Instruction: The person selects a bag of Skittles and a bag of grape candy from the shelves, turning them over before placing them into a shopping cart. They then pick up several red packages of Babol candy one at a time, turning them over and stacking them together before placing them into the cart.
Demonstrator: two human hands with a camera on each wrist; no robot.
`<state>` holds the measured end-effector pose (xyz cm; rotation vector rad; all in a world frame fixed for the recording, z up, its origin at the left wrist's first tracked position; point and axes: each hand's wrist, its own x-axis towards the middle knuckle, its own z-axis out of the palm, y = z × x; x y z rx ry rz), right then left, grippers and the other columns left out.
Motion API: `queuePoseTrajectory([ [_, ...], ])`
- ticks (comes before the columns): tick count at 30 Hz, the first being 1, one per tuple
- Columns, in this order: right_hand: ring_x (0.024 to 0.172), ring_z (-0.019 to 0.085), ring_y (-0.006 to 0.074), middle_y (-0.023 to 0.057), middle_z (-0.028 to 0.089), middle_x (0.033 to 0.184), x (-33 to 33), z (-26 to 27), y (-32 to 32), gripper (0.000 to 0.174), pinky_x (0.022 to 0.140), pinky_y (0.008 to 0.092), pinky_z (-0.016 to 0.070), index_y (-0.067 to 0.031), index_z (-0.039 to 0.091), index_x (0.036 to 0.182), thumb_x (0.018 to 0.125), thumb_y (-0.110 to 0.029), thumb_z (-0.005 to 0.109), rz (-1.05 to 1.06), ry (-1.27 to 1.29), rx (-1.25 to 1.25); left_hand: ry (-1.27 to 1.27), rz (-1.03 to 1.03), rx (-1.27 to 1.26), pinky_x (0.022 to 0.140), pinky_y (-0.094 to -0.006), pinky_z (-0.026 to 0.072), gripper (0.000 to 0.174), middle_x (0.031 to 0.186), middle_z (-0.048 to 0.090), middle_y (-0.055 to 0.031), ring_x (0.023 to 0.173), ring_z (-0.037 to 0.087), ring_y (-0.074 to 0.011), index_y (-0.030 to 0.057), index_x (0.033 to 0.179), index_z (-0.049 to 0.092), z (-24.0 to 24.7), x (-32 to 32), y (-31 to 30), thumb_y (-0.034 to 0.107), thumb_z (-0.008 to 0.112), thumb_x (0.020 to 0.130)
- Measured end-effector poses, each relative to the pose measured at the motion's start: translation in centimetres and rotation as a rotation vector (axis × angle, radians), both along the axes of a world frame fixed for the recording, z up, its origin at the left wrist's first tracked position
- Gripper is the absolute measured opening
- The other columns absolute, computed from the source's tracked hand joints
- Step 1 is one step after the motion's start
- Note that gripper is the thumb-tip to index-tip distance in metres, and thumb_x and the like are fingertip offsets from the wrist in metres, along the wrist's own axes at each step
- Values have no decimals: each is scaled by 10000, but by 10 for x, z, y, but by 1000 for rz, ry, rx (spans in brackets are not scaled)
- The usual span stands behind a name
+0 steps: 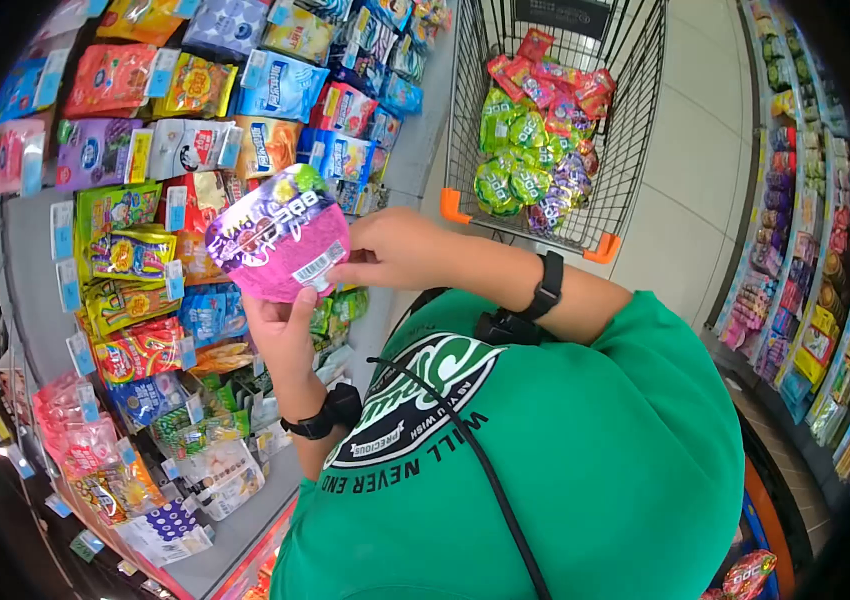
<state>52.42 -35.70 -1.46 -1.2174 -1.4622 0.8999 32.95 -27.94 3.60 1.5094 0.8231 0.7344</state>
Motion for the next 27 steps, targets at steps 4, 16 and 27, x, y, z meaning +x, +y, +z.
queuePoseTrajectory([
  [4, 650, 638, 258, 121, 650, 742, 13, -23, -9, 385, 591, 364, 494, -69, 667, 976, 856, -433, 650, -45, 120, -31, 110, -63, -35, 959, -353, 450, 619, 1235, 559, -124, 1112, 573, -210, -5, 1323, 389, 0, 24, 0, 21, 721, 802],
  [16, 678, 634, 226, 100, 630, 815, 60, -51, -10, 312, 617, 343, 511, -65, 628, 1069, 872, -302, 674, 12, 244, 92, 276, -159, -97, 902, -332, 475, 420, 1123, 632, -101, 1027, 607, -178, -24, 1167, 566, -3, 78, -6, 12, 733, 783],
  [27, 673, 645, 240, 96, 657, 756, 76, -84, -19, 356, 616, 365, 506, -102, 645, 1065, 863, -395, 652, 15, 419, 60, 422, -118, -91, 908, -322, 465, 413, 1114, 642, -102, 1011, 614, -172, -30, 1162, 571, -14, 115, -20, 42, 742, 793],
])
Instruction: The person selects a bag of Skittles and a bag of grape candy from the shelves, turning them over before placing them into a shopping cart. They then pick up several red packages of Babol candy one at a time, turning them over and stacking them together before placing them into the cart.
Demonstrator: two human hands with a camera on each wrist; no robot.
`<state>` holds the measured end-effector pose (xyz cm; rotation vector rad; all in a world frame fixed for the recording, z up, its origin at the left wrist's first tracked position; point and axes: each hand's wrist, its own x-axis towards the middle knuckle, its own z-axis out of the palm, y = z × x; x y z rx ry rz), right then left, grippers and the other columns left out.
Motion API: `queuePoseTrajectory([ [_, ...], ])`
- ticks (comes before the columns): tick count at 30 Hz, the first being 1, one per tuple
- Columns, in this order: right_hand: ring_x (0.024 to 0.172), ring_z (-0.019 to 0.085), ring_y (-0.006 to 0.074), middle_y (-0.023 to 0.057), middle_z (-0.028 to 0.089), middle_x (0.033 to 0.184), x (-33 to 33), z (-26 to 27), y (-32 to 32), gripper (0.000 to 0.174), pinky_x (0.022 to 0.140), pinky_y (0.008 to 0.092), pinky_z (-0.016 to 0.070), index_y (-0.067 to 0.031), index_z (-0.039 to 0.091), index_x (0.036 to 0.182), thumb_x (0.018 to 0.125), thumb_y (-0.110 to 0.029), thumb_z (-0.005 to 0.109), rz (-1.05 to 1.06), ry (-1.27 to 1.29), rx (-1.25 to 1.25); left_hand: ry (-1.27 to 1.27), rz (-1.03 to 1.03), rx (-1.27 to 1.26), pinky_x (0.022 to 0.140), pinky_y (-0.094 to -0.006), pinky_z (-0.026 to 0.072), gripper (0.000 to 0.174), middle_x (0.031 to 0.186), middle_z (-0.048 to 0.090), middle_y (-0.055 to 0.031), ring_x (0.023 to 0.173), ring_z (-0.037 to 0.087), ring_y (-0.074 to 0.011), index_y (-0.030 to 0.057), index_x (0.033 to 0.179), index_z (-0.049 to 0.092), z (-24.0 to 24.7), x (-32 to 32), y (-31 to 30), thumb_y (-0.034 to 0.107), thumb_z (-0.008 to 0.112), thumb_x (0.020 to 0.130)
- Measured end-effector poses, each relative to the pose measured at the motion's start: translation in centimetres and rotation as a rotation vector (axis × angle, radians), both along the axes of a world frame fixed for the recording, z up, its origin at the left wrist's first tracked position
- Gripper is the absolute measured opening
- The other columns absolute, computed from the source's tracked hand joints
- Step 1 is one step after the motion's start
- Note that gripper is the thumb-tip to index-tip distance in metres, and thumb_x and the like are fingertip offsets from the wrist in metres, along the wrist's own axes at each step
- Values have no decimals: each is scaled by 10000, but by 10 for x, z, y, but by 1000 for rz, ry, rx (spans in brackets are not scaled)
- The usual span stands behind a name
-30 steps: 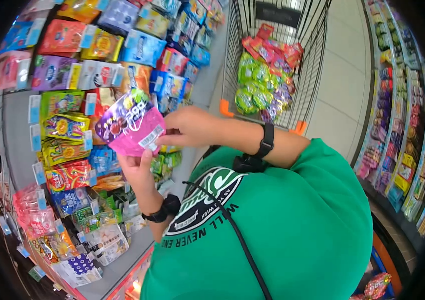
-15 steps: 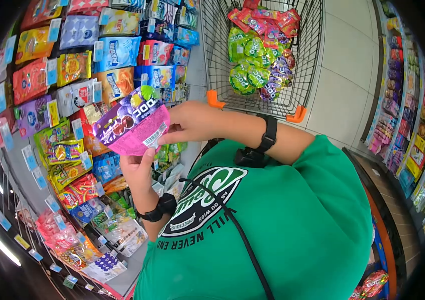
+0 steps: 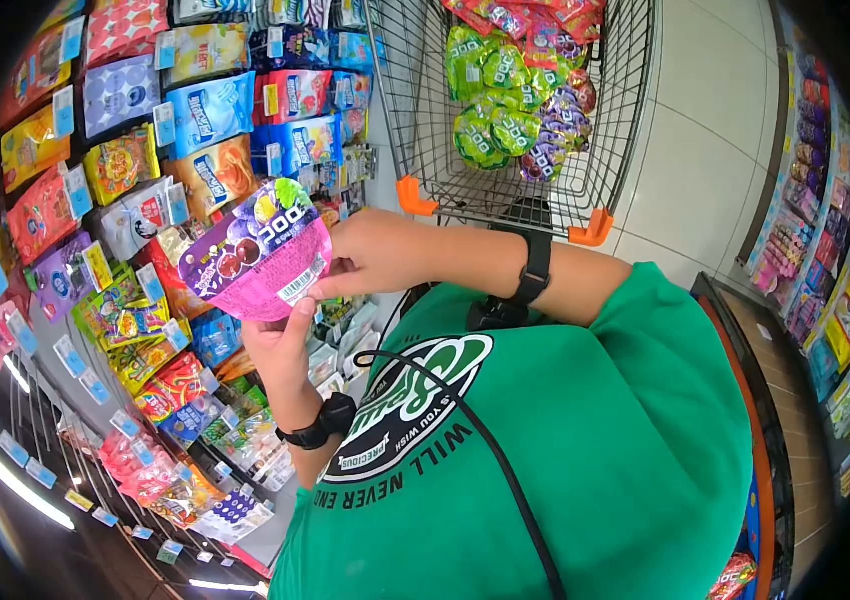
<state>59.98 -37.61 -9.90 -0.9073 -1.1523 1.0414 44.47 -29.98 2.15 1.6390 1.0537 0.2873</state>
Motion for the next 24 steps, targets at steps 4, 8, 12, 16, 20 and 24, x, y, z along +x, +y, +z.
queuePoseTrajectory([
  [4, 672, 632, 222, 89, 639, 788, 8, 3, -7, 272, 615, 349, 505, -70, 643, 1032, 871, -289, 664, 52, -9, -2, -6, -16, -19, 910, -323, 464, 422, 1116, 640, -103, 1015, 614, -174, -28, 1164, 568, 0, 4, -5, 44, 749, 790],
  [8, 675, 626, 210, 80, 640, 780, 11, 8, -15, 290, 614, 339, 500, -71, 642, 1037, 872, -308, 666, 33, -8, 20, -55, -8, 14, 877, -317, 474, 419, 1086, 646, -101, 979, 619, -174, -31, 1173, 555, 3, 3, -13, 42, 728, 799],
  [12, 665, 611, 166, 57, 621, 741, 8, 15, -18, 311, 602, 309, 485, -55, 609, 976, 860, -334, 683, -96, 46, -199, -54, 4, 208, 920, -335, 453, 431, 1122, 634, -113, 1018, 609, -191, -37, 1184, 552, -1, -4, -10, 13, 717, 789],
  [16, 769, 616, 141, 44, 619, 865, -3, 23, -21, 265, 660, 298, 490, -45, 543, 989, 872, -234, 687, -132, 210, -125, -4, 27, 670, 877, -334, 464, 420, 1041, 638, -118, 952, 606, -190, -45, 1141, 599, -6, -4, -18, 13, 735, 748],
  [20, 941, 607, 142, 86, 604, 1058, -15, 44, -23, 513, 703, 281, 510, -24, 508, 1209, 818, -264, 736, -115, 409, 116, 135, -226, 984, 739, -294, 481, 550, 963, 538, -84, 889, 562, -221, 66, 1171, 646, 12, 6, -26, 4, 775, 641],
  [24, 1047, 583, 169, 93, 603, 1149, -23, 40, -23, 594, 880, 327, 493, -19, 479, 1270, 811, -280, 751, -59, 482, 150, 115, -286, 957, 732, -300, 487, 552, 990, 519, -88, 922, 546, -213, 57, 1193, 633, 11, 11, -26, -4, 762, 659],
])
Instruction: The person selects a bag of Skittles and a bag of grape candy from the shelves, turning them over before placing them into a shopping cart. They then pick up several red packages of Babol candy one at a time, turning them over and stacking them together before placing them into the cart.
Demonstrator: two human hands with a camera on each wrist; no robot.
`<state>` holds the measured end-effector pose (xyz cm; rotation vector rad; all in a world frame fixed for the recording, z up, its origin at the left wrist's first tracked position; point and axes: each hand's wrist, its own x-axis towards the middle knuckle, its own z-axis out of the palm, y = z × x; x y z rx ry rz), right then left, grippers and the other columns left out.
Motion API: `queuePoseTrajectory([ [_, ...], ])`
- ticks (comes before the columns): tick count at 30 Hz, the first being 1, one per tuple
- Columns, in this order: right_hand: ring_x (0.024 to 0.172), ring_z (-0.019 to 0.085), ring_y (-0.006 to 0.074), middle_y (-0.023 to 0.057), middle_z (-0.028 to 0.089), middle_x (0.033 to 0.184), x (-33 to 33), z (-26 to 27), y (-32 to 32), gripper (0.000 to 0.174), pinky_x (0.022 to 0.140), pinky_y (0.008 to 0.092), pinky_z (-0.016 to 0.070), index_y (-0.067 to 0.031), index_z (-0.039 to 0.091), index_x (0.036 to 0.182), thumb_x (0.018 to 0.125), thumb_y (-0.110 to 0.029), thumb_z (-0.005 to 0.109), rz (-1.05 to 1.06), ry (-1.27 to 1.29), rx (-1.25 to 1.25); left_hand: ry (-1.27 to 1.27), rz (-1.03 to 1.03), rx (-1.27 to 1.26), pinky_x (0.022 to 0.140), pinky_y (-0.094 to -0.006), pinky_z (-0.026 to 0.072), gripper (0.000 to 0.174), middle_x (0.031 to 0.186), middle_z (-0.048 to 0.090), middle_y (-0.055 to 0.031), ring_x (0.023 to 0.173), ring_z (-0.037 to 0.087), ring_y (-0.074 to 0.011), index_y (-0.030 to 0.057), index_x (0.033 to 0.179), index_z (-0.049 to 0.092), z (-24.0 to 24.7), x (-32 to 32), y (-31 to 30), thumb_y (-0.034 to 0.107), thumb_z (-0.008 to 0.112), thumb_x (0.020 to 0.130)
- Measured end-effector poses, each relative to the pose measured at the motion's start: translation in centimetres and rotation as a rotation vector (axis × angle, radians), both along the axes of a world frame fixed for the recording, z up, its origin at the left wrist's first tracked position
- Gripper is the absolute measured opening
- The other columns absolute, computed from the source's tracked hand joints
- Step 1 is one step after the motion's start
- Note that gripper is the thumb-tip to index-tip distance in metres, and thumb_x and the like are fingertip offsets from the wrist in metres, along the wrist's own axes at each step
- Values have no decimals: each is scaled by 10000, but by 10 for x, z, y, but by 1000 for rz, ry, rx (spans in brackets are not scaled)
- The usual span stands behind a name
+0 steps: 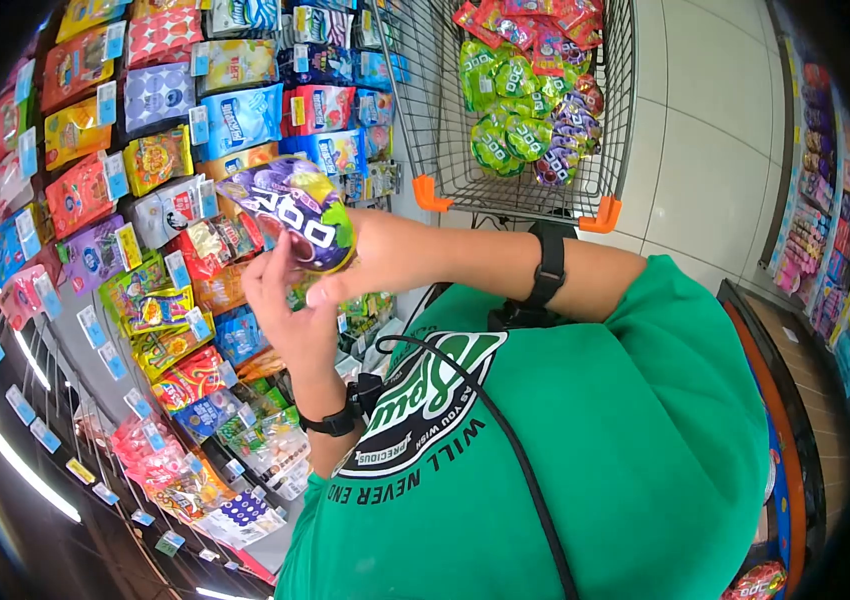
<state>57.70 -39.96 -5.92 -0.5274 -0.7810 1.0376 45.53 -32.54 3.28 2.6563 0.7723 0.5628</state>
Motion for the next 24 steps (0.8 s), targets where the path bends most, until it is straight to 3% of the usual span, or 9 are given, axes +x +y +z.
queuePoseTrajectory([
  [1, 1034, 581, 173, 83, 609, 1145, -1, -4, 2, 573, 916, 339, 477, -27, 497, 1257, 814, -288, 749, 29, 65, -49, 17, -37, -43, 732, -303, 491, 555, 1010, 515, -94, 937, 541, -213, 55, 1205, 625, 0, 2, -3, -10, 751, 668],
  [2, 1006, 582, 151, 62, 616, 1124, 5, -6, -2, 490, 902, 329, 484, -34, 513, 1238, 842, -234, 722, -5, -110, -156, 35, -75, -87, 731, -305, 494, 558, 1030, 512, -100, 952, 536, -214, 54, 1217, 618, 0, 3, -7, -16, 740, 677],
  [4, 998, 584, 137, 52, 617, 1121, 11, -1, -6, 421, 895, 319, 486, -34, 520, 1237, 866, -151, 681, 120, 195, -216, 5, -76, -123, 718, -294, 493, 506, 984, 540, -99, 891, 559, -211, 46, 1192, 621, -2, -1, -7, -23, 718, 700],
  [5, 990, 583, 120, 49, 617, 1122, 15, 1, -8, 392, 871, 306, 499, -35, 520, 1242, 877, -94, 651, 80, 168, -184, -20, -127, -184, 730, -280, 486, 440, 1011, 551, -107, 874, 571, -191, 21, 1167, 613, 0, -7, -5, -22, 698, 738],
  [8, 897, 621, 150, 68, 644, 1051, 19, 6, -12, 339, 798, 306, 525, -13, 543, 1198, 900, -145, 635, 103, 280, -125, -115, -105, -307, 737, -266, 487, 242, 988, 583, -110, 823, 592, -160, -16, 1056, 591, -5, -15, -6, 4, 661, 825],
  [10, 843, 630, 148, 73, 651, 1020, 19, 13, -14, 324, 736, 310, 541, -17, 544, 1181, 898, -145, 634, 87, 295, -109, -298, 217, -564, 711, -261, 469, 213, 894, 598, -70, 782, 565, -129, 20, 1016, 576, -8, -16, -8, 63, 676, 834],
  [14, 860, 631, 136, 63, 651, 1026, 16, 6, -15, 352, 725, 309, 545, -23, 540, 1190, 893, -178, 652, 163, 278, -142, -324, 82, -743, 684, -273, 502, 281, 942, 625, -100, 788, 617, -158, -3, 1111, 500, -16, -15, -4, 154, 618, 910],
  [22, 1078, 554, 161, 55, 595, 1183, 13, 1, -19, 395, 877, 311, 492, -42, 499, 1286, 952, -235, 584, 237, 317, -271, -238, 151, -880, 713, -281, 511, 307, 1032, 633, -56, 867, 610, -134, 38, 1194, 530, -22, -14, -3, 135, 607, 913],
  [24, 1159, 526, 203, 64, 569, 1243, 17, -5, -19, 423, 1004, 361, 410, -17, 485, 1319, 971, -252, 541, 207, -31, -335, -264, 257, -878, 744, -282, 492, 277, 996, 634, -21, 853, 588, -114, 56, 1148, 585, -29, -22, -7, 122, 658, 889],
])
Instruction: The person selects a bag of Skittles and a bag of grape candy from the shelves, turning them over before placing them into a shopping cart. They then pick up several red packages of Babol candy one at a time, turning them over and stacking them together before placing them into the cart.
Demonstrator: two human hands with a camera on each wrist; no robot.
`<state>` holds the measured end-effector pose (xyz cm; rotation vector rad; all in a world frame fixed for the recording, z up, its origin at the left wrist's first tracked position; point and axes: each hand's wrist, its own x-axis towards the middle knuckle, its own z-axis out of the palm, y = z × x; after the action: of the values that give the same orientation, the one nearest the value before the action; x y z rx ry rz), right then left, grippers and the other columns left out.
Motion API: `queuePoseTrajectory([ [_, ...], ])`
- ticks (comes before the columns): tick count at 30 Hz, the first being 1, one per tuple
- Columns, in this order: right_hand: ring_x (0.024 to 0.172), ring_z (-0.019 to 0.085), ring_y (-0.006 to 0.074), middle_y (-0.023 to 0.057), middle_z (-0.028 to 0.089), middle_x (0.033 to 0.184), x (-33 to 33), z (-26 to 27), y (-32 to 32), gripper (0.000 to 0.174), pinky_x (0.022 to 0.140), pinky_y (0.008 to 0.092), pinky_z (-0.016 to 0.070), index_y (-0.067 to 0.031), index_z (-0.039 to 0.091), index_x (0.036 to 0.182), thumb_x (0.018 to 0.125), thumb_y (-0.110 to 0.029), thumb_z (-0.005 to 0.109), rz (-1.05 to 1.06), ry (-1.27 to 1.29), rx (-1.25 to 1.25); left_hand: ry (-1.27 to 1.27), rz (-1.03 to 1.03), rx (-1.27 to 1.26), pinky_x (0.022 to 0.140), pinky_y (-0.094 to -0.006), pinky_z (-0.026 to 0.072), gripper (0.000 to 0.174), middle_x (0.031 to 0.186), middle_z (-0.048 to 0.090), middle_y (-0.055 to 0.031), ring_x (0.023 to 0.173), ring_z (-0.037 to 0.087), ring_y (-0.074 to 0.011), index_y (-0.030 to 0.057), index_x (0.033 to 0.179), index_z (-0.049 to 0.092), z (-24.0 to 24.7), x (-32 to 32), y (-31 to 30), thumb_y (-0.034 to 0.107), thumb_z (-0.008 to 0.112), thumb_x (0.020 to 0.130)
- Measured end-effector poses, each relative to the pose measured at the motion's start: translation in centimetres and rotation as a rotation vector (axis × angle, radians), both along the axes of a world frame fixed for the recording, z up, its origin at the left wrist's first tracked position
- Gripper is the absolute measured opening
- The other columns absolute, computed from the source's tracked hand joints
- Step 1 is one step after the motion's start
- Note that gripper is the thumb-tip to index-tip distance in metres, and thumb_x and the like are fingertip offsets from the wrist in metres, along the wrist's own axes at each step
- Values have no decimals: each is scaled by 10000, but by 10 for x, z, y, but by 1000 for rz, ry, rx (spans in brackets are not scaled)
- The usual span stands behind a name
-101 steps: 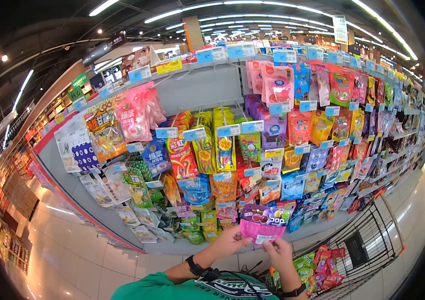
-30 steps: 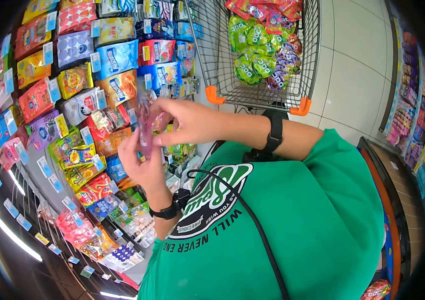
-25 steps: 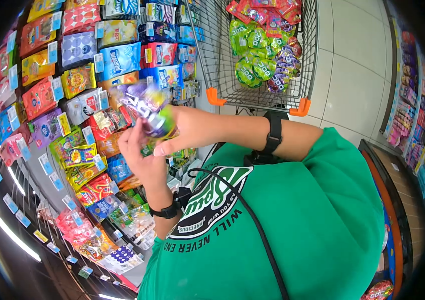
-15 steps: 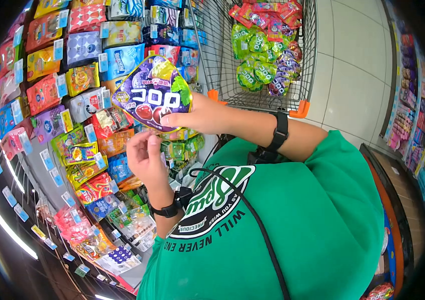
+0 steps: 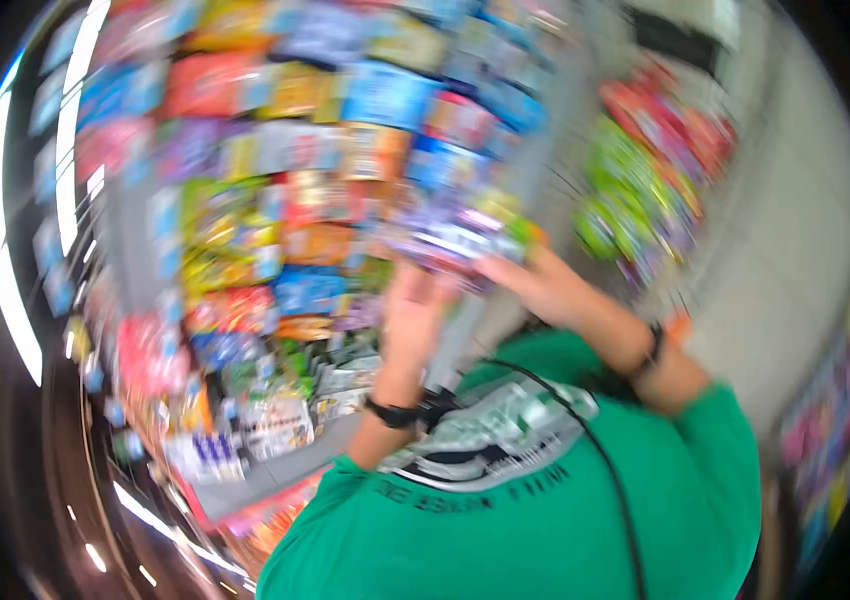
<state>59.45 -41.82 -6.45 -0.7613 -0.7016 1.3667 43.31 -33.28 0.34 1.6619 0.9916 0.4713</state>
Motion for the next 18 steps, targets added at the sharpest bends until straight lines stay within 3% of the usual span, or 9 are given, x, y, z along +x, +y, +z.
queuePoseTrajectory([
  [1, 1174, 518, 199, 77, 565, 1259, -7, -4, 3, 409, 1016, 358, 398, -5, 496, 1312, 975, -234, 529, -81, 92, 46, 350, 13, 89, 722, -283, 473, 208, 942, 643, -7, 823, 573, -108, 58, 1088, 632, -9, -13, 6, 127, 659, 894],
  [2, 1175, 517, 194, 83, 561, 1267, -2, 3, 3, 407, 1020, 351, 390, 4, 492, 1316, 975, -214, 517, -17, 119, 10, -55, -56, 162, 750, -274, 475, 158, 916, 650, -8, 832, 574, -96, 44, 1039, 671, 13, 6, 0, 117, 642, 902],
  [4, 1118, 549, 192, 77, 588, 1216, -7, -26, 5, 387, 983, 348, 413, 13, 500, 1288, 967, -202, 517, -65, 48, -45, -29, -85, 262, 633, -275, 445, 177, 843, 622, -55, 727, 561, -124, 46, 1000, 672, 18, 4, 5, 183, 661, 888],
  [8, 1038, 570, 150, 64, 609, 1132, -6, -12, 24, 336, 934, 314, 439, -4, 522, 1226, 930, -151, 577, -60, 125, -59, -52, -1, 341, 590, -259, 430, 222, 856, 609, -50, 696, 545, -117, 67, 1045, 682, 15, -16, 14, 237, 630, 914],
  [9, 893, 569, 93, 46, 613, 1010, -11, -4, 33, 252, 806, 252, 454, -20, 513, 1141, 940, -160, 570, -137, 62, -39, -83, 13, 357, 590, -259, 430, 222, 856, 609, -50, 696, 545, -117, 67, 1045, 682, 15, -18, 16, 237, 630, 914],
  [10, 992, 589, 142, 63, 620, 1119, -10, -13, 40, 326, 907, 297, 449, 3, 528, 1205, 907, -110, 596, -129, 39, -4, -107, 64, 363, 574, -253, 424, 226, 817, 589, -44, 669, 532, -104, 55, 1027, 672, 16, -23, 16, 245, 632, 912],
  [12, 977, 591, 136, 60, 625, 1108, -10, 15, 46, 296, 897, 290, 452, 2, 544, 1184, 908, -94, 587, -64, -42, 73, -147, 122, 382, 559, -246, 419, 233, 779, 570, -37, 642, 520, -92, 44, 1010, 663, 18, -31, 17, 252, 633, 910],
  [14, 972, 590, 131, 54, 633, 1090, -16, 23, 50, 252, 881, 284, 453, 0, 563, 1154, 913, -72, 576, -22, -69, 38, -60, 176, 185, 598, -237, 449, 241, 960, 639, -33, 779, 573, -80, 55, 1074, 668, 15, -42, 16, 238, 630, 921],
  [18, 976, 588, 131, 57, 633, 1097, -33, 10, 63, 254, 887, 289, 451, 4, 569, 1146, 907, -73, 605, 78, -68, 100, -295, 222, 36, 746, -241, 485, 241, 961, 644, 17, 874, 585, -67, 37, 1066, 640, 10, -51, 13, 210, 667, 900],
])
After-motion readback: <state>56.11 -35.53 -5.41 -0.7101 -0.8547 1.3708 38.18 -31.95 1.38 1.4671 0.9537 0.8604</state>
